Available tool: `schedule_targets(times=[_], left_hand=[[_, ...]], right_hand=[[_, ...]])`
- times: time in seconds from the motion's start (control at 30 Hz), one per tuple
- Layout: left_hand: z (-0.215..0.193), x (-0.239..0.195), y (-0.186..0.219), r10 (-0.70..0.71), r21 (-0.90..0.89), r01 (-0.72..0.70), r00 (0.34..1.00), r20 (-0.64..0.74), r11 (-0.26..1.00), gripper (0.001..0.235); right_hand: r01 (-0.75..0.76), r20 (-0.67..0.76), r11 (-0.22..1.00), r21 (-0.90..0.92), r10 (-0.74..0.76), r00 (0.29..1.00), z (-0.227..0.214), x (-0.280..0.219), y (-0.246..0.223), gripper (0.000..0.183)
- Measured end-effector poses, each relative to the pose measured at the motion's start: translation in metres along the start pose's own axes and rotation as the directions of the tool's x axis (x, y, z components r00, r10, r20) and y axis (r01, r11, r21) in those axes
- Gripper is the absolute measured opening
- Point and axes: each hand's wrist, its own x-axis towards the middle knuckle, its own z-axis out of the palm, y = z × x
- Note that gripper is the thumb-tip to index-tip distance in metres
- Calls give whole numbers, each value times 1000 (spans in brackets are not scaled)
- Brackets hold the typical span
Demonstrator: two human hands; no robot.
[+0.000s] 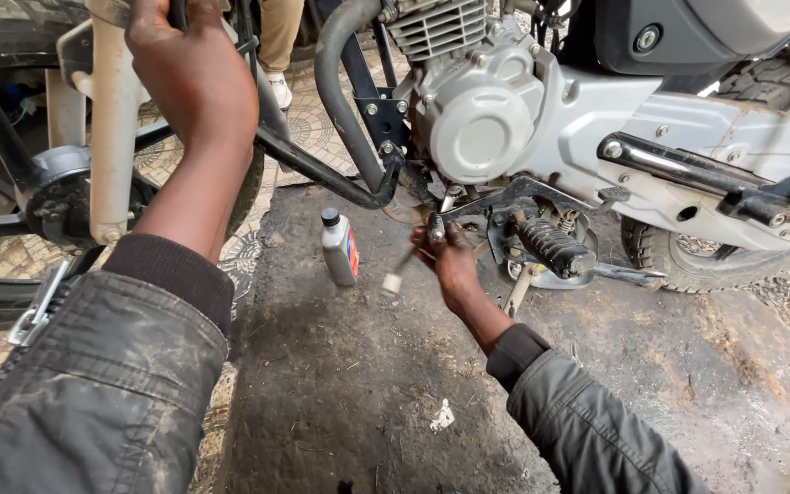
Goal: Using hand tools to perform maintenance or repair on a motorcycle engine and surrounding components.
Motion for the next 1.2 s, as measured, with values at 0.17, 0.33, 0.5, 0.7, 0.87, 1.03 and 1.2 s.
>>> schedule_targets(times=[0.17,0.33,0.5,0.7,0.87,1.03,1.2], left_hand=[[0,3,-3,23,2,-23,1000,-7,1000,8],[4,5,-9,22,3,-21,999,-46,1000,10],[1,1,0,-63,43,64,997,-33,997,12],[-4,0,14,13,-23,-12,1000,19,1000,20],[-2,5,6,-24,5,24,1000,-13,1000,22],[0,-1,3,-84,1,84,996,8,996,19],[-1,0,3,28,-39,-27,999,24,999,22]], right_hand=[[-16,-265,726,-687,-230,936,-12,2,-17,42],[-126,-358,631,-765,-255,898,-6,6,-23,33],[-40,-28,985,168,45,999,6,36,18,28],[-22,99,971,240,-1,995,11,24,16,16],[59,-68,991,-124,-68,995,-8,5,2,32],[34,-194,615,-788,-300,934,-22,1,-23,55],[-79,-295,649,-757,-231,927,-12,8,-21,49]])
